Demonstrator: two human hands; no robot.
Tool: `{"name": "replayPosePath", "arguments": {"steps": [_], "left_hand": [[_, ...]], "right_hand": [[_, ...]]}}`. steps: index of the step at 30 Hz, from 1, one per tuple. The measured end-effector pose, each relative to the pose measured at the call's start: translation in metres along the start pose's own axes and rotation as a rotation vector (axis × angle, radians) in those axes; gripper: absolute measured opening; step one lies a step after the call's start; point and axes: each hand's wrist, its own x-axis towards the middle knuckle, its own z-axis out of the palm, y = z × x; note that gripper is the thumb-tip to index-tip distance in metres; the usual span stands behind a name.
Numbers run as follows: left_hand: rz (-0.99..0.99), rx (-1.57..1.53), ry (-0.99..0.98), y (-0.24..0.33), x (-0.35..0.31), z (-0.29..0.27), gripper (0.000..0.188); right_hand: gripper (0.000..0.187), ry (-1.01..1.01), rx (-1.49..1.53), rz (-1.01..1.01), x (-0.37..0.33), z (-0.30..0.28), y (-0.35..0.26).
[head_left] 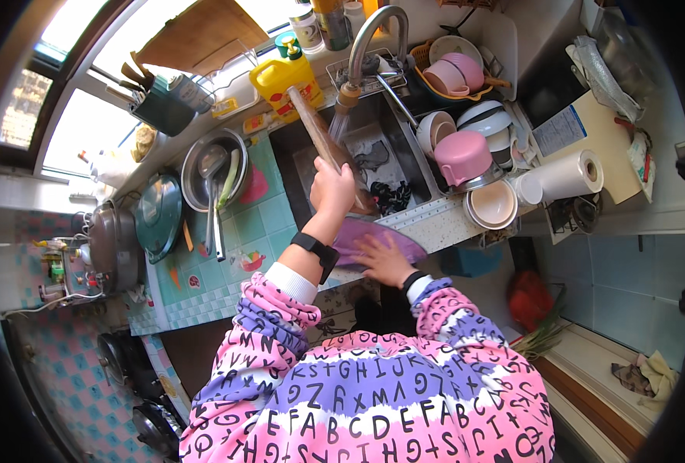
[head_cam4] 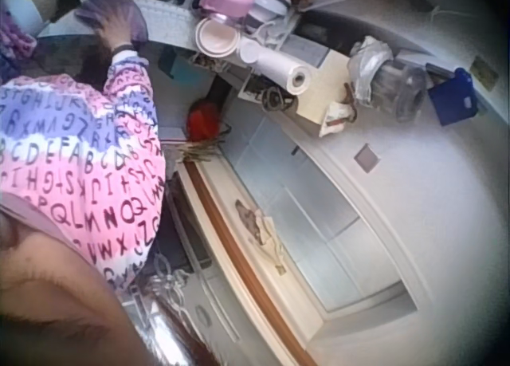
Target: The person washes a wooden cutting board under running water, then wipes the sink and countertop with a cloth. They handle a small white container and a dark cloth, moving items aside to reach the work area and wiping different parts of the counter.
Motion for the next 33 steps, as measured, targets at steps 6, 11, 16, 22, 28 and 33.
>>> {"name": "replayPosePath", "arguments": {"steps": [6, 11, 16, 22, 28, 33], "left_hand": [[0.025, 0.007, 0.024, -0.002, 0.000, 0.004, 0.056], [0.027, -0.002, 0.036, 0.003, -0.002, 0.006, 0.055], [0.031, 0.012, 0.057, 0.012, -0.003, 0.012, 0.058], [0.009, -0.058, 0.064, 0.000, -0.002, 0.011, 0.060], [0.023, -0.082, 0.075, -0.010, -0.001, 0.013, 0.061], [0.011, -0.077, 0.064, -0.007, -0.003, 0.008, 0.058]], "right_hand": [[0.062, -0.028, -0.052, 0.374, -0.054, -0.048, 0.097], [0.062, -0.004, -0.137, 0.287, -0.046, -0.045, 0.097], [0.062, -0.088, -0.024, -0.138, -0.002, -0.034, 0.090], [0.041, -0.001, 0.316, -0.191, 0.013, -0.078, 0.108], [0.034, 0.698, 0.704, 0.106, 0.116, -0.152, 0.126], [0.055, 0.654, 1.162, 0.222, 0.218, -0.199, 0.138]]}}
